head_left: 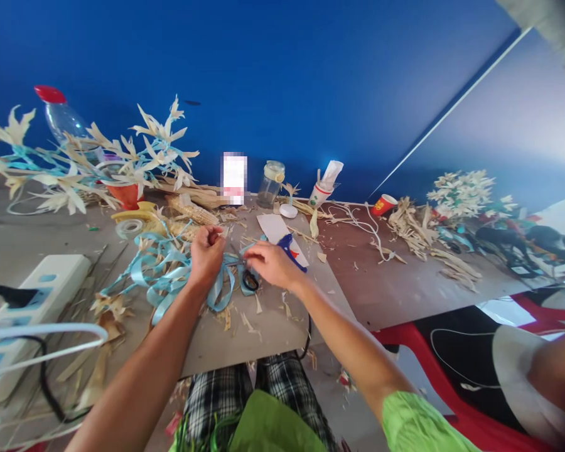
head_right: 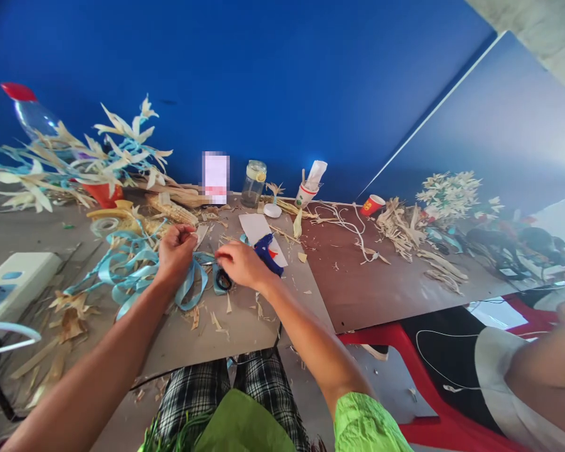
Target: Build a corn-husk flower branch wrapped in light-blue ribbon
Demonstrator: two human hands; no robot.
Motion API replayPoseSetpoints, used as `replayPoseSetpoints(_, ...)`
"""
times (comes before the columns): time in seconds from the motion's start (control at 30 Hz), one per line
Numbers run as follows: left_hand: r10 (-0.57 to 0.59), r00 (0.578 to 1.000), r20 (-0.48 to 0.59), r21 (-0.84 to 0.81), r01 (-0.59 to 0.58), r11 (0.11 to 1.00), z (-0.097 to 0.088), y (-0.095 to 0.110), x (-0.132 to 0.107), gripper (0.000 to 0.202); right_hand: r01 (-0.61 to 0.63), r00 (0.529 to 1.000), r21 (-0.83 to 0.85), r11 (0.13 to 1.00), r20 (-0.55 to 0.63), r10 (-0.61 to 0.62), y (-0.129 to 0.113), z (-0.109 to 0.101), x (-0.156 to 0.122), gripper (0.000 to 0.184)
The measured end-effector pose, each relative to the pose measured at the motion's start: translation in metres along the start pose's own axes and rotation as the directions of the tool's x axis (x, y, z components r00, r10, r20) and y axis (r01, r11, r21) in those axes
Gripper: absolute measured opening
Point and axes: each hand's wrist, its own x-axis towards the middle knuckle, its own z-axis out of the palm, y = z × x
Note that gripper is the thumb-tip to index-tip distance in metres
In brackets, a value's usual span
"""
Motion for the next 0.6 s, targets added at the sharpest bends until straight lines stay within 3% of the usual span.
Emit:
replayPoseSetpoints(0.13, -0.013, 1.0, -0.019, -0.069, 0.012, 0.998, 0.001, -0.002, 0.0, 0.014, 0.129, 0.981, -0.216, 0.968, 0.172, -0.092, -0.015, 0.022, -0.011, 0.017)
replayPoseSetpoints(0.37, 0.017, 1.0, -0.009, -0.032, -0.017, 0.999, 0.001, 0.003, -0.001, 0.011, 0.213, 0.935, -0.384, 0.899, 0.347, -0.073, -0.018, 0.023, -0.016, 0.018)
replayPoseSetpoints(0.5, -0.003, 1.0, -0.004, -0.037, 0.003, 0.999, 0.001, 0.002, -0.001, 0.013, 0.249, 0.927, -0.382, 0.89, 0.361, -0.104, -0.018, 0.027, -0.016, 0.012)
replayPoseSetpoints(0.6, -0.012, 1.0, 0.012, -0.039, 0.013, 0.999, 0.001, 0.002, -0.002, 0.014, 0.214, 0.937, -0.173, 0.961, 0.314, -0.153, -0.017, 0.024, -0.015, 0.013)
